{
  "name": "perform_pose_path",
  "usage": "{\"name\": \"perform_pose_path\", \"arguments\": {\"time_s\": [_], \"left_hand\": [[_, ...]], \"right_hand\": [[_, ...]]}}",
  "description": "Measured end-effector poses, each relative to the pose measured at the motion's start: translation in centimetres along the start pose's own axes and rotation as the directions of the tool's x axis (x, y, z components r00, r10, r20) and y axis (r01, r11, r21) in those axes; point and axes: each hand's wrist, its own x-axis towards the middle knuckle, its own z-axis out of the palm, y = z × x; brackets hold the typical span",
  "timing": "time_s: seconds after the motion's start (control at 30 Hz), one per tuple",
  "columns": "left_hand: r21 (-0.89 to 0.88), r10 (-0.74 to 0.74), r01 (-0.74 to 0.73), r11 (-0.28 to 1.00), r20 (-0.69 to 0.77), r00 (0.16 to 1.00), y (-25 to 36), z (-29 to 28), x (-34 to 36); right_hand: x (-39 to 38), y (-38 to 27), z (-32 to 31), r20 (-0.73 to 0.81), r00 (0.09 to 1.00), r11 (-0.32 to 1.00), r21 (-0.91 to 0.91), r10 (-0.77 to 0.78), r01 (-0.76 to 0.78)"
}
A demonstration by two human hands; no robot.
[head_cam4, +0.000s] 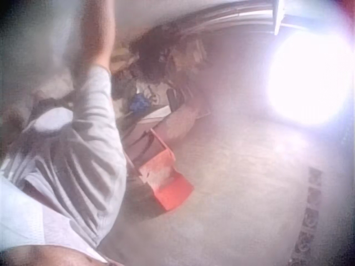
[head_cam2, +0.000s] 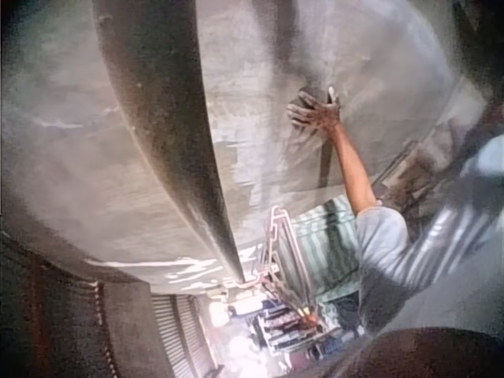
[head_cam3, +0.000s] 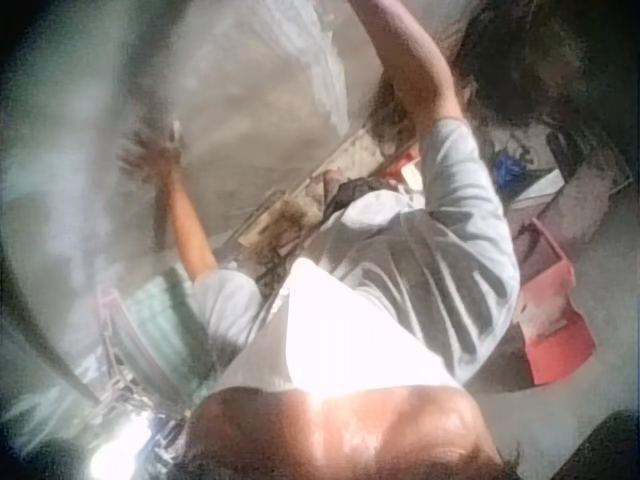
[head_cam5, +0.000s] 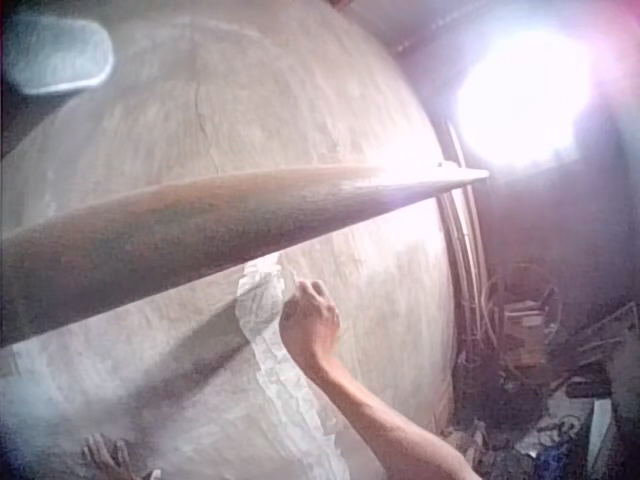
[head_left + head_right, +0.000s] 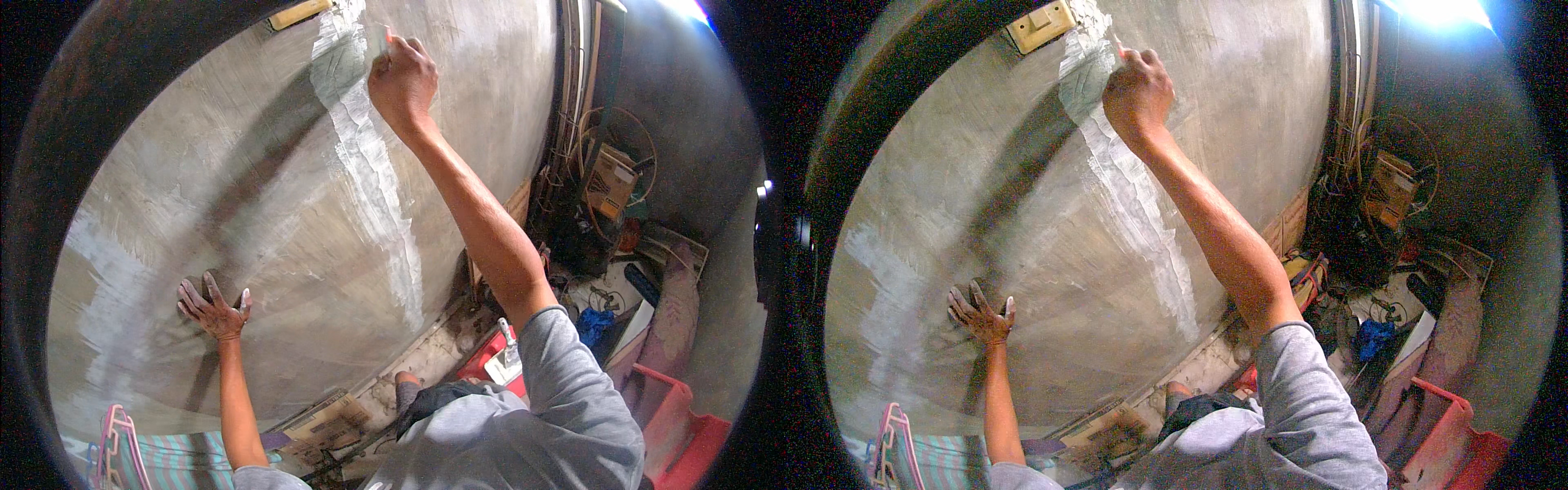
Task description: The person applies white plaster to a long crack in a concrete wall using a metal putty knife, smoothing the material along the length of the fissure.
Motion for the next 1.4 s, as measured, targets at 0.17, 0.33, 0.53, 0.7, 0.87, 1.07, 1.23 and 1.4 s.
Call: {"name": "perform_pose_path", "arguments": {"time_s": [0.17,0.33,0.53,0.7,0.87,1.07,1.23,1.4], "left_hand": [[0.002,-0.002,0.002,1.0,0.013,1.0,-0.1,0.0,-0.2],[0.006,0.004,-0.005,1.0,0.015,1.0,-0.2,0.2,-0.3],[0.033,-0.001,-0.001,0.999,0.042,0.999,-0.2,-0.2,-0.2],[0.016,0.005,-0.006,1.0,0.029,1.0,0.1,-0.2,0.1],[0.015,-0.005,0.004,1.0,0.03,1.0,0.1,-0.3,0.0],[-0.003,0.007,-0.007,1.0,-0.012,1.0,0.5,-0.2,0.4],[0.024,0.015,-0.014,1.0,-0.03,0.999,0.0,-0.5,0.7],[0.018,0.014,-0.014,1.0,0.015,1.0,0.2,-0.6,0.4]], "right_hand": [[-3.0,-2.3,1.6,0.096,0.978,0.982,-0.004,-0.188,0.189],[-4.0,-1.5,-0.4,0.123,0.96,0.966,-0.025,-0.251,0.256],[0.2,1.1,0.1,0.096,0.904,0.903,-0.07,-0.418,0.425],[-5.6,3.4,0.4,0.211,0.853,0.866,-0.047,-0.478,0.497],[-13.0,4.9,-1.2,0.305,0.784,0.83,0.039,-0.541,0.557],[-20.4,7.1,-4.5,0.509,0.728,0.864,0.065,-0.459,0.499],[-26.4,8.2,-7.2,0.608,0.706,0.903,0.046,-0.365,0.427],[-35.0,9.8,-9.9,0.61,0.779,0.988,-0.13,0.148,-0.086]]}}
